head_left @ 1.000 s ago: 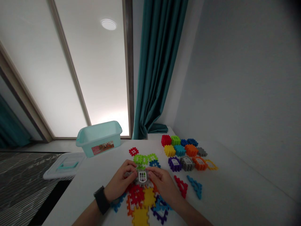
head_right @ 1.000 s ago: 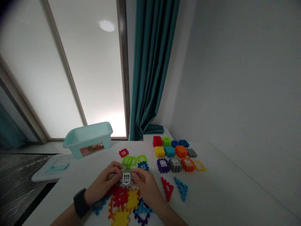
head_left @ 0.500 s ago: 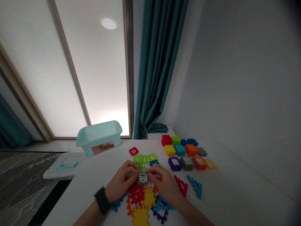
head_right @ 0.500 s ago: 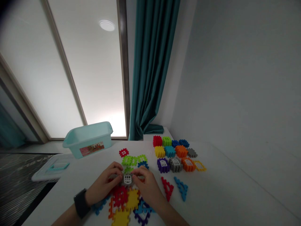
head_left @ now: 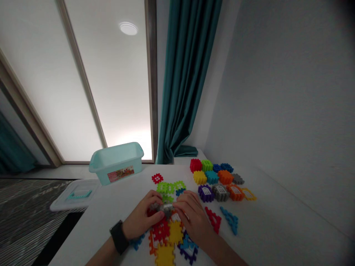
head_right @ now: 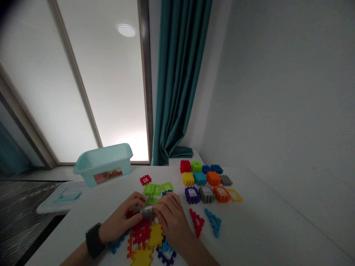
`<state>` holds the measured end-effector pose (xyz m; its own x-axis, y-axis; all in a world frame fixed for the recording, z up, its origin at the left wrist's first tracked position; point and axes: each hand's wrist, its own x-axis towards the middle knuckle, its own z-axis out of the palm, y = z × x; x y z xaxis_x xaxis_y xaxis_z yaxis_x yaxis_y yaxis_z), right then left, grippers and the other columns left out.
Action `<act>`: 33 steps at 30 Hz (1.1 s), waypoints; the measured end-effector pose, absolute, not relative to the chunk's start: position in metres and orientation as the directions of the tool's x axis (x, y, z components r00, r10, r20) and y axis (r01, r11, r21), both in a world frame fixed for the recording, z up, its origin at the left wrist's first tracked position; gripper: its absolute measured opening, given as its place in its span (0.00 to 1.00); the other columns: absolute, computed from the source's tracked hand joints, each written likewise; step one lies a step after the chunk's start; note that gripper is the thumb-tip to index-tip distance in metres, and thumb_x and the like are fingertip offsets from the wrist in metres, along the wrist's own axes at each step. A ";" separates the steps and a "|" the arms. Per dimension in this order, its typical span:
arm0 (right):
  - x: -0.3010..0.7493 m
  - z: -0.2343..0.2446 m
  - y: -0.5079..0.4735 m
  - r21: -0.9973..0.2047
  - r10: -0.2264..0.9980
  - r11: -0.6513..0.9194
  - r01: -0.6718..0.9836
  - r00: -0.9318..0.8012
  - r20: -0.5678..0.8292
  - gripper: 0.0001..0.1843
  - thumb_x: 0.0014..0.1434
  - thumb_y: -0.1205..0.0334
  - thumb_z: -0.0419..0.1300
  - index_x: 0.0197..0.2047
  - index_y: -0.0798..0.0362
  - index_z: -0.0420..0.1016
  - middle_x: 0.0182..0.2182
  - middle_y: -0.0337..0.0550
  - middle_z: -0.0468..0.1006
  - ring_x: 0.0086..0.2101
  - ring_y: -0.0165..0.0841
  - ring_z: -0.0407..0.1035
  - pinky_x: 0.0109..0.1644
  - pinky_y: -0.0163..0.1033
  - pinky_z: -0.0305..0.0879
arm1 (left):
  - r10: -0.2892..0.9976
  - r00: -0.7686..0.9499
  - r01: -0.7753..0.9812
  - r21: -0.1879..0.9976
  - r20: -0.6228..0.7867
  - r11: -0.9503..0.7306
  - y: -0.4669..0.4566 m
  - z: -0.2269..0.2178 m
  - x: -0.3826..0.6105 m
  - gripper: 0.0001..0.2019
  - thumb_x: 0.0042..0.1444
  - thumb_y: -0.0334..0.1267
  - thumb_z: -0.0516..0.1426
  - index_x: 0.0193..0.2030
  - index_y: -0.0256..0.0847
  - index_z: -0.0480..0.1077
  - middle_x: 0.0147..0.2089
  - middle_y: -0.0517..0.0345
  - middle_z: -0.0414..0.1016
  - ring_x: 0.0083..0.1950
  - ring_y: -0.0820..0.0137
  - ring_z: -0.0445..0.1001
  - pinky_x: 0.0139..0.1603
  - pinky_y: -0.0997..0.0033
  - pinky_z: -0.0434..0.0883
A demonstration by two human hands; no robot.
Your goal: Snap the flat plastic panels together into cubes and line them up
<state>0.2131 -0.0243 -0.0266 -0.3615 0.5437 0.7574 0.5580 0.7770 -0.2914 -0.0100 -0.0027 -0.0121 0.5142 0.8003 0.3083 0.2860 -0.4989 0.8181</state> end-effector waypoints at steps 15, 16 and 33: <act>0.212 -0.029 -0.027 -0.312 0.665 0.693 0.650 -0.410 0.624 0.17 0.61 0.72 0.57 0.53 0.49 0.69 0.55 0.50 0.71 0.55 0.42 0.66 0.58 0.50 0.70 | 0.730 0.399 0.547 0.495 0.555 -0.675 0.004 -0.027 -0.021 0.20 0.53 0.40 0.66 0.52 0.44 0.70 0.55 0.49 0.68 0.54 0.57 0.70 0.55 0.56 0.72; 0.212 -0.030 -0.027 -0.313 0.667 0.689 0.653 -0.405 0.625 0.18 0.61 0.71 0.58 0.53 0.48 0.69 0.55 0.49 0.71 0.56 0.42 0.66 0.58 0.50 0.70 | 0.725 0.405 0.545 0.489 0.557 -0.681 0.004 -0.028 -0.022 0.20 0.53 0.40 0.66 0.52 0.45 0.70 0.55 0.49 0.68 0.54 0.57 0.70 0.55 0.56 0.72; 0.209 -0.024 -0.031 -0.345 0.707 0.634 0.692 -0.337 0.622 0.20 0.57 0.71 0.62 0.52 0.47 0.70 0.50 0.47 0.74 0.51 0.43 0.69 0.56 0.51 0.70 | 0.708 0.401 0.525 0.487 0.582 -0.698 -0.001 -0.027 -0.010 0.21 0.55 0.47 0.66 0.53 0.45 0.71 0.54 0.48 0.69 0.53 0.56 0.72 0.54 0.55 0.74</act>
<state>0.2094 -0.0313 -0.0236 -0.3369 0.7067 0.6221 0.6921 0.6339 -0.3453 -0.0095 -0.0012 -0.0268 0.4010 0.7077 0.5816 0.5251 -0.6978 0.4871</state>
